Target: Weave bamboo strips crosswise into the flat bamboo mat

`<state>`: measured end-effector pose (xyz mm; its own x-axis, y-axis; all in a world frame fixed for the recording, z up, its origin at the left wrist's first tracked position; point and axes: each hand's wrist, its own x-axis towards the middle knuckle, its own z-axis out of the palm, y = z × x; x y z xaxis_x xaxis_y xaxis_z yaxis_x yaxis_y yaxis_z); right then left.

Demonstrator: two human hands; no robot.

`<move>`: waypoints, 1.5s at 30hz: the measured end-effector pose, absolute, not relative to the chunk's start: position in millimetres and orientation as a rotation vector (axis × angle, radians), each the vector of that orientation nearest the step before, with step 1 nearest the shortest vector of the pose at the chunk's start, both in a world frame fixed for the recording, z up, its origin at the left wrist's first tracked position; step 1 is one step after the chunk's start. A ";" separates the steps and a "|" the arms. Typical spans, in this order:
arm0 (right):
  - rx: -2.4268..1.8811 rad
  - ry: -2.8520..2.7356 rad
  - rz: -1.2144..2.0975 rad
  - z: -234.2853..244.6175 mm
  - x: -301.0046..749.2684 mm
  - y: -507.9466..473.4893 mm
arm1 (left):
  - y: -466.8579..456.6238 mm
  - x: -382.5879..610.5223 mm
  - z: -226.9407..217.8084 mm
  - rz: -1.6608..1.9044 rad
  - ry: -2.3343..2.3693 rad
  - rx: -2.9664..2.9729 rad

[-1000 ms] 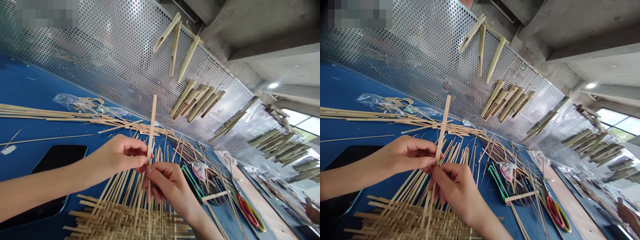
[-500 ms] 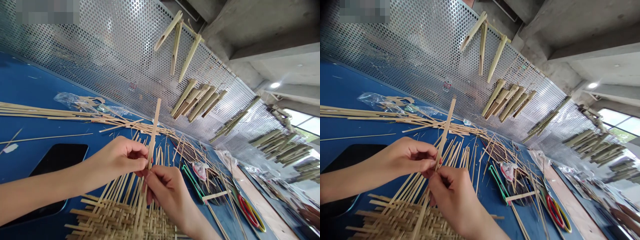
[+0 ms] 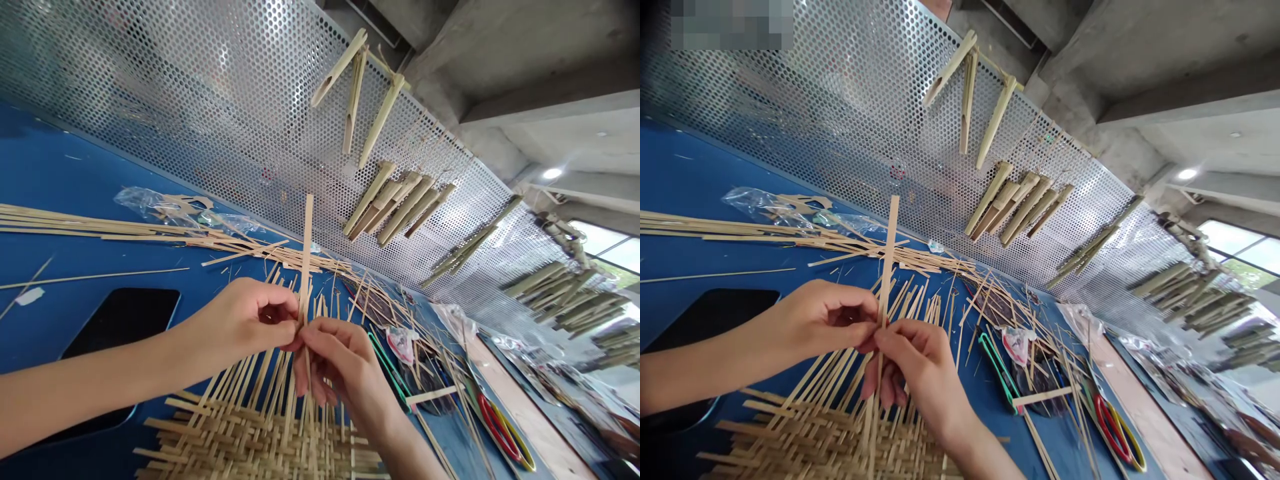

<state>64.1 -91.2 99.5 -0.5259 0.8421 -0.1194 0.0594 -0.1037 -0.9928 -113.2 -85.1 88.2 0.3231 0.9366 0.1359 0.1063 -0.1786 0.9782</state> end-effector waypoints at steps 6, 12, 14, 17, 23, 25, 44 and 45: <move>-0.991 -1.630 1.674 97.5 63.8 -89.7 | -89.6 -112.1 97.0 1.067 0.846 1.367; -1.029 -1.627 1.613 96.1 61.7 -93.7 | -90.1 -112.0 98.4 1.104 0.864 1.276; -1.027 -1.608 1.595 95.9 61.0 -96.0 | -89.1 -112.2 95.9 1.116 0.847 1.316; -1.021 -1.577 1.549 96.5 60.9 -100.4 | -85.6 -112.3 91.1 1.150 0.842 1.388; -0.945 -1.466 1.648 97.8 61.9 -101.4 | -84.9 -109.2 86.8 1.104 0.833 1.341; -0.923 -1.411 1.761 97.4 62.0 -98.7 | -86.8 -108.0 86.2 1.080 0.799 1.333; -0.980 -1.434 1.605 91.0 60.2 -103.0 | -86.5 -109.2 86.0 1.114 0.872 1.324; -0.978 -1.418 1.621 91.7 59.8 -102.9 | -86.5 -108.7 85.8 1.107 0.876 1.316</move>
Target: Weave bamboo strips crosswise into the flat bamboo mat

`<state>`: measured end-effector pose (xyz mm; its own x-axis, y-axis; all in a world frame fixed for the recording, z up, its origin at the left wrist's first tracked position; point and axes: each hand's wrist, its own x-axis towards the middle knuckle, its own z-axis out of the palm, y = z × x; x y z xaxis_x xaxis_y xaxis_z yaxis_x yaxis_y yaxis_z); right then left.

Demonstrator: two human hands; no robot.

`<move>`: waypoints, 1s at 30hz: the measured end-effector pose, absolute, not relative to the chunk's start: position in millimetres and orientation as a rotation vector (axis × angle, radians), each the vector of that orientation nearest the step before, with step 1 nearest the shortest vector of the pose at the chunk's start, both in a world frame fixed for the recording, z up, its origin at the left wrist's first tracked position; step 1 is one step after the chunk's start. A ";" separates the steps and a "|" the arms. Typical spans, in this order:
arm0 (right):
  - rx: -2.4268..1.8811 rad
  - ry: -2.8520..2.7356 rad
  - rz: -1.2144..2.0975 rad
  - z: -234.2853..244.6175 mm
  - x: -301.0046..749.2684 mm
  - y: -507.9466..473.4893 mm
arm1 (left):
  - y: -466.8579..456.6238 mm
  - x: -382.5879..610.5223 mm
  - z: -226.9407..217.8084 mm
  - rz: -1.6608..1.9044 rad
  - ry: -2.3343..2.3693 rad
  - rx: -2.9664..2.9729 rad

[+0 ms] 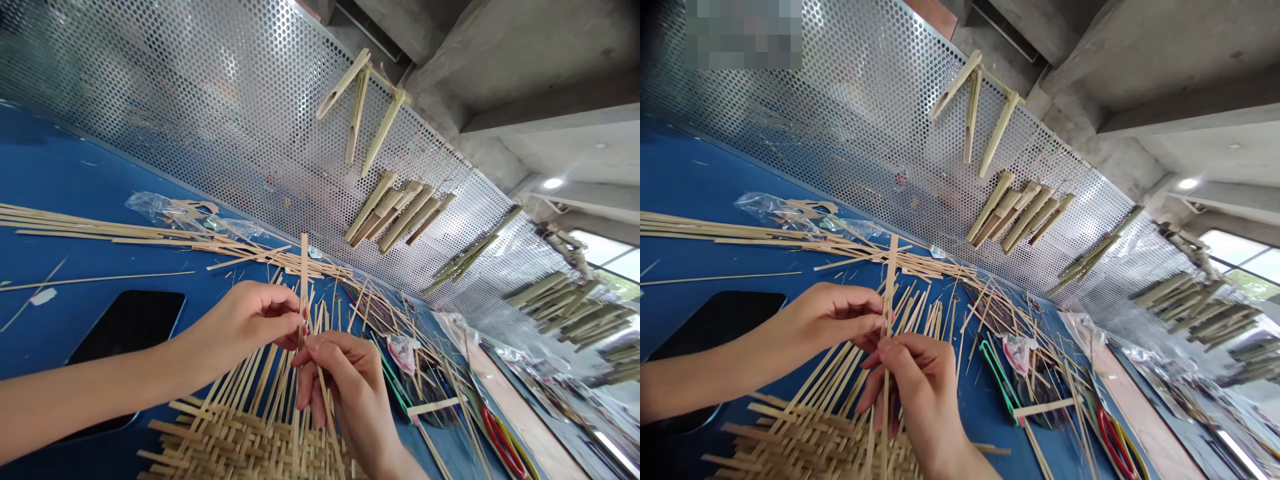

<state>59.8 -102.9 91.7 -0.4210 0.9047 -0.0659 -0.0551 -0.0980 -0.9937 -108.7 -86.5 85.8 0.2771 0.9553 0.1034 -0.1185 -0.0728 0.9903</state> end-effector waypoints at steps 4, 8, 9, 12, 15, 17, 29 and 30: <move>-0.982 -1.329 1.758 94.4 57.9 -99.1 | -87.4 -106.2 83.0 1.068 0.852 1.330; -0.994 -1.344 1.835 93.4 59.1 -95.7 | -86.8 -106.3 80.8 1.076 0.787 1.330; -0.997 -1.351 1.830 92.4 59.4 -95.5 | -86.1 -107.0 81.0 1.088 0.778 1.318; -1.002 -1.359 1.801 89.4 59.4 -95.5 | -84.3 -109.9 82.8 1.144 0.782 1.271; -0.995 -1.332 1.814 88.3 58.4 -95.3 | -83.4 -111.8 85.0 1.129 0.781 1.258; -0.991 -1.319 1.830 88.3 57.8 -95.1 | -83.5 -112.0 85.9 1.108 0.766 1.248; -0.931 -1.343 1.672 85.9 55.2 -103.7 | -92.4 -112.0 94.2 1.098 0.823 1.301; -0.934 -1.335 1.666 86.8 55.3 -104.9 | -91.8 -111.7 93.1 1.098 0.835 1.295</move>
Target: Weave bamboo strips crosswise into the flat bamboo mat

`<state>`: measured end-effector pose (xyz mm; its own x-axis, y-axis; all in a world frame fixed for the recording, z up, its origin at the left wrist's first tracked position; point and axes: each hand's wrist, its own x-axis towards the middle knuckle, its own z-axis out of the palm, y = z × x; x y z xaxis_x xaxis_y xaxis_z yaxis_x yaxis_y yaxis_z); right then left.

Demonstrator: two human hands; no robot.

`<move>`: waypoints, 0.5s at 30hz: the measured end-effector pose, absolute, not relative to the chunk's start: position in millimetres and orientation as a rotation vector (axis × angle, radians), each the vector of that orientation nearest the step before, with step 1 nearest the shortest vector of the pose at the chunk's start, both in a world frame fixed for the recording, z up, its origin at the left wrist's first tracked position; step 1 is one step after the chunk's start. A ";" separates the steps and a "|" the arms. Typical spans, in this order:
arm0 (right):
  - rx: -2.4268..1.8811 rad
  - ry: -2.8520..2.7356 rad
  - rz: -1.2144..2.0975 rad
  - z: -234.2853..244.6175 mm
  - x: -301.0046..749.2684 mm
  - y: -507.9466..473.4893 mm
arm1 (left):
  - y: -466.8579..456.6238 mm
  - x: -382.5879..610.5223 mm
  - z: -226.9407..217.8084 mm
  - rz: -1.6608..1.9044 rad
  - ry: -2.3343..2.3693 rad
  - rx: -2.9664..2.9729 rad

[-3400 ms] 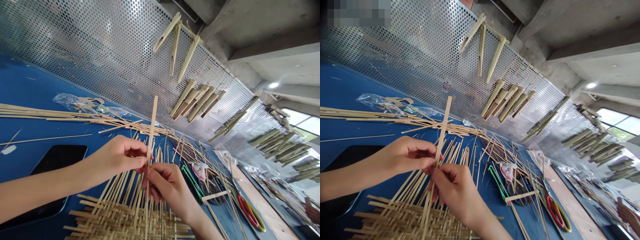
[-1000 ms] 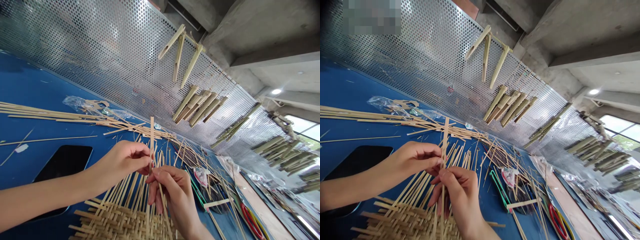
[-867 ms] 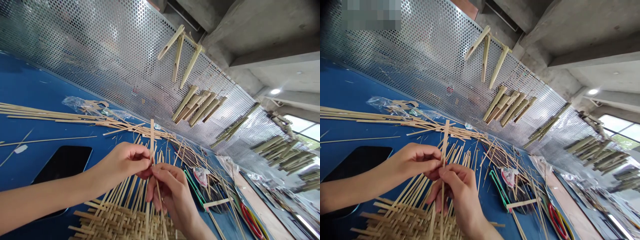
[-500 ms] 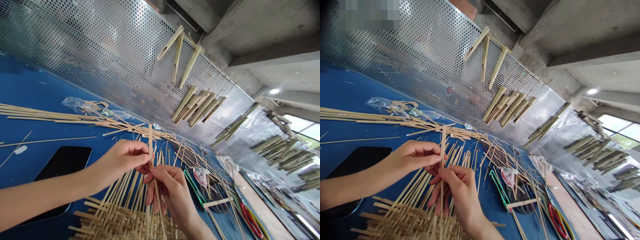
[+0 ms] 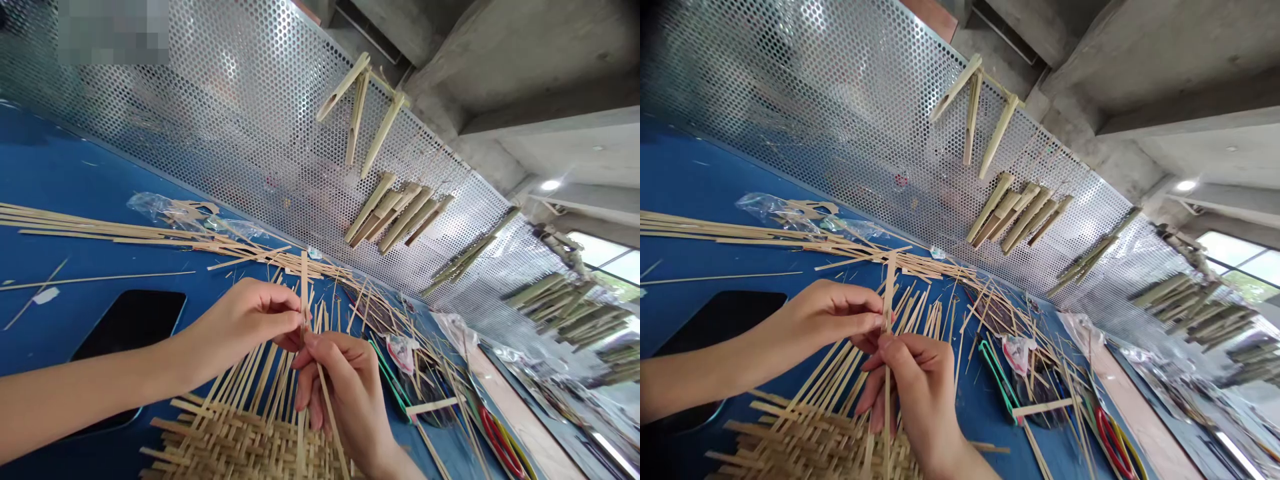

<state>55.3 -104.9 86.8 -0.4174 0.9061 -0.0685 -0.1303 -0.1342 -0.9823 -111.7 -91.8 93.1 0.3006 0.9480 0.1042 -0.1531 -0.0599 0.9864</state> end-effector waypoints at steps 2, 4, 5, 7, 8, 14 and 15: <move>-0.940 -1.319 1.656 89.0 56.1 -106.8 | -90.0 -110.5 89.6 1.107 0.855 1.276; -0.946 -1.312 1.649 90.8 57.5 -107.8 | -88.3 -108.4 85.2 1.107 0.851 1.245; -0.946 -1.316 1.653 91.4 58.2 -107.7 | -87.7 -107.2 83.1 1.101 0.836 1.228; -0.936 -1.319 1.683 92.1 58.9 -106.3 | -87.3 -104.9 79.6 1.086 0.797 1.208; -0.928 -1.317 1.713 92.3 58.9 -105.1 | -87.4 -104.0 78.4 1.083 0.779 1.205; -0.915 -1.315 1.831 90.3 57.2 -98.7 | -85.9 -106.1 79.8 1.102 0.746 1.282; -0.918 -1.318 1.824 89.7 57.0 -98.4 | -84.6 -107.4 81.0 1.127 0.759 1.274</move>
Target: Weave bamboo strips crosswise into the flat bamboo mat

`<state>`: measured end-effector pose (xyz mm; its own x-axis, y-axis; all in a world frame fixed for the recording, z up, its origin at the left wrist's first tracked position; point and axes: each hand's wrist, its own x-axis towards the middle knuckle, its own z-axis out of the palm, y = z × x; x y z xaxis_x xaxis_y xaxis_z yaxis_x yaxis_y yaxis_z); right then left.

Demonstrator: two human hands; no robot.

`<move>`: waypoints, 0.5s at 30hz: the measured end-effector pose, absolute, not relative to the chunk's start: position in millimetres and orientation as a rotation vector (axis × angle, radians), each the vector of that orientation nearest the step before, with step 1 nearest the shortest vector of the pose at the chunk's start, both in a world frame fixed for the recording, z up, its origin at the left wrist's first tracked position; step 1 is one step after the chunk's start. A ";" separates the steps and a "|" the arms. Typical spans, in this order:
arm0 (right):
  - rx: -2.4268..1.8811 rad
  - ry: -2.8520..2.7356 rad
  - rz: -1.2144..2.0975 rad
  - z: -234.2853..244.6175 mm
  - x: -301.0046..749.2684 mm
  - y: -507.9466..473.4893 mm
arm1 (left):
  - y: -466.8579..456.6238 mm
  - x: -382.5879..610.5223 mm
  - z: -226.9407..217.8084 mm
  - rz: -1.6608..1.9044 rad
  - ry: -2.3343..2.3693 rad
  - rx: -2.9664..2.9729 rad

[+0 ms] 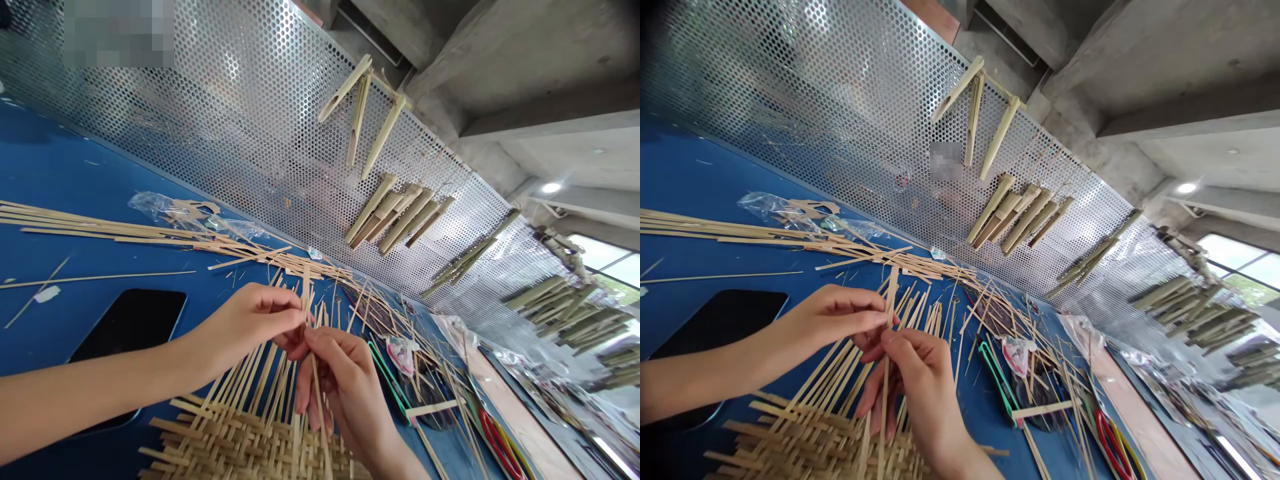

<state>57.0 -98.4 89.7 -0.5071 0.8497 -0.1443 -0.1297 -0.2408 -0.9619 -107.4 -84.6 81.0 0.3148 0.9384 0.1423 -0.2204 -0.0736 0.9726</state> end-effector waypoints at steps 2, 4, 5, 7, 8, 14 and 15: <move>-0.925 -1.314 1.815 88.8 56.4 -98.1 | -82.0 -109.7 83.6 1.162 0.780 1.235; -0.936 -1.294 1.815 88.8 55.8 -97.8 | -80.4 -111.1 85.5 1.152 0.782 1.221; -0.941 -1.279 1.817 89.0 55.5 -97.6 | -80.3 -111.3 86.2 1.134 0.775 1.236; -0.953 -1.252 1.826 89.3 55.1 -97.1 | -81.4 -111.0 86.8 1.113 0.755 1.271; -0.961 -1.243 1.829 89.3 55.0 -96.9 | -82.4 -110.6 86.9 1.109 0.743 1.283; -0.932 -1.289 1.684 87.0 54.9 -99.3 | -87.7 -109.8 87.1 1.092 0.753 1.266; -0.925 -1.295 1.661 87.6 55.1 -100.9 | -87.5 -109.7 86.6 1.091 0.765 1.260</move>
